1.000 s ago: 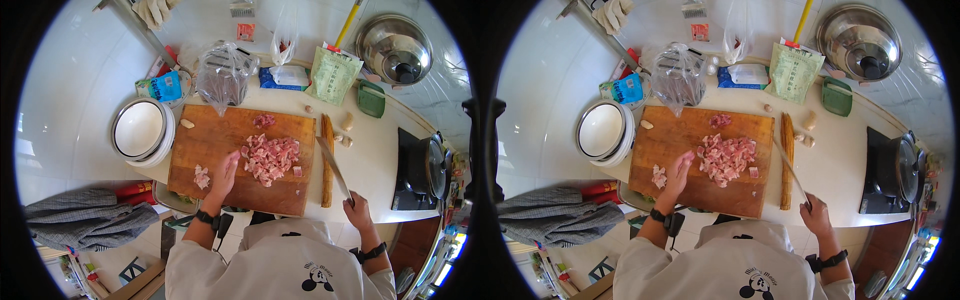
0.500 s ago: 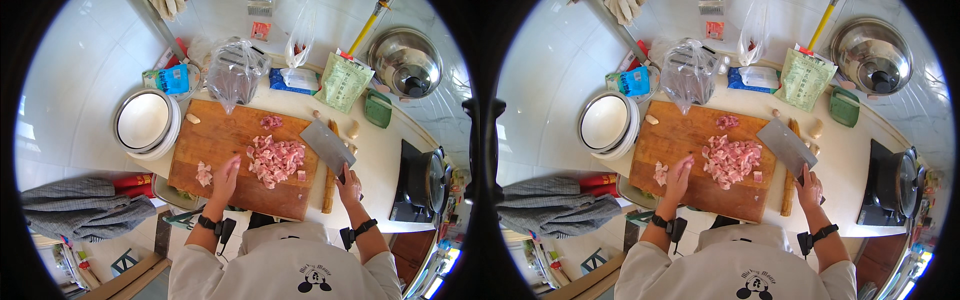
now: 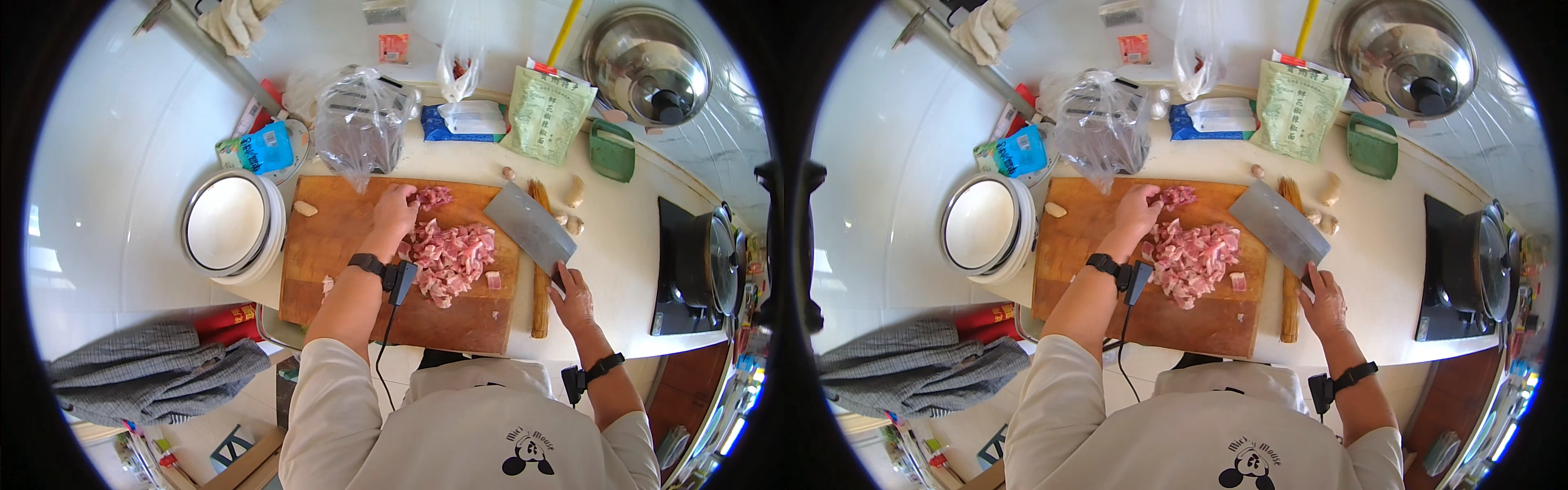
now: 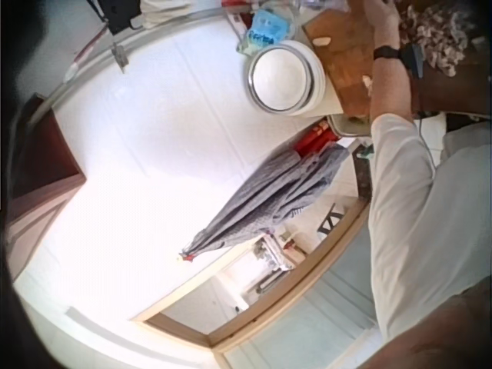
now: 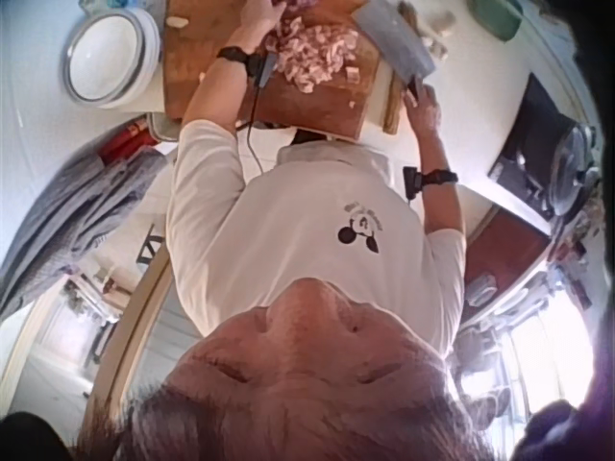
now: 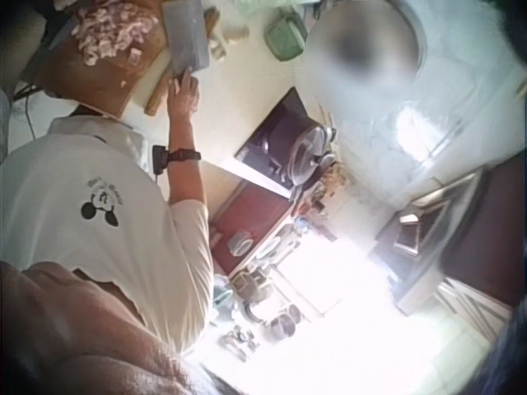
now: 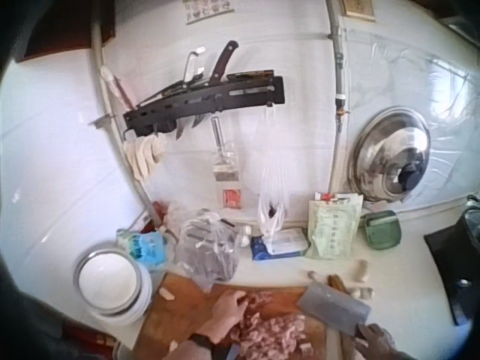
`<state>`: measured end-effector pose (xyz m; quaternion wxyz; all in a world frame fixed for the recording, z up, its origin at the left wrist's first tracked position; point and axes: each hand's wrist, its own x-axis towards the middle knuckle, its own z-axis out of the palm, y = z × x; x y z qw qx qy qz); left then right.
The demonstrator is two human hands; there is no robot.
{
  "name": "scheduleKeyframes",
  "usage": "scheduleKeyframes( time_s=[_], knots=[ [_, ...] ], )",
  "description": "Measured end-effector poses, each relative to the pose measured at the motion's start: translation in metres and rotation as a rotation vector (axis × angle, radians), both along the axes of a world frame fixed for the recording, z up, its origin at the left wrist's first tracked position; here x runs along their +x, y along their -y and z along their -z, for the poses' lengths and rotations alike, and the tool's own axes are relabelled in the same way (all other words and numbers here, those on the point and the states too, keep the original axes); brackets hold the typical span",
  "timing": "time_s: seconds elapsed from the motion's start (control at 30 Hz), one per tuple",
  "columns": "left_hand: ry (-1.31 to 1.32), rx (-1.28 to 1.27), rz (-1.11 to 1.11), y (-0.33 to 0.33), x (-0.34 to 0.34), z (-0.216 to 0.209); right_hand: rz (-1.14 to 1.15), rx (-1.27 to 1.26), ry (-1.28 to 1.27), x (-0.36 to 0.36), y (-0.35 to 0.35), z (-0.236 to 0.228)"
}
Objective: The person chops raw meat on a wooden cutting board using a cleaver, then washes green beans in a bowl and transfers them to a colander. They unwrap and trim green onions, discarding the roots into a trash bin.
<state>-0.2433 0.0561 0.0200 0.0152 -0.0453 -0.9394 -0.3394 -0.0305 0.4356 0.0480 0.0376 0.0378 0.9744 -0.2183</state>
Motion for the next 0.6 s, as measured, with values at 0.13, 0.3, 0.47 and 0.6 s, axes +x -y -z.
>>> scheduleKeyframes(
  time_s=[0.13,0.3,0.47,0.6],
  knots=[
    [0.003,-0.095,0.019,-0.005,-0.002,-0.006,-0.027,0.000,-0.077,0.012,-0.003,-0.002],
    [-0.051,0.114,0.062,0.002,0.014,-0.017,0.063,-0.080,-0.028,0.015,-0.003,-0.003],
    [-0.027,0.077,0.286,-0.014,0.086,-0.062,-0.043,-0.046,-0.063,0.022,-0.006,-0.006],
    [0.017,0.153,0.449,-0.015,0.094,-0.065,-0.037,-0.124,-0.059,0.019,-0.008,-0.005]
  ],
)
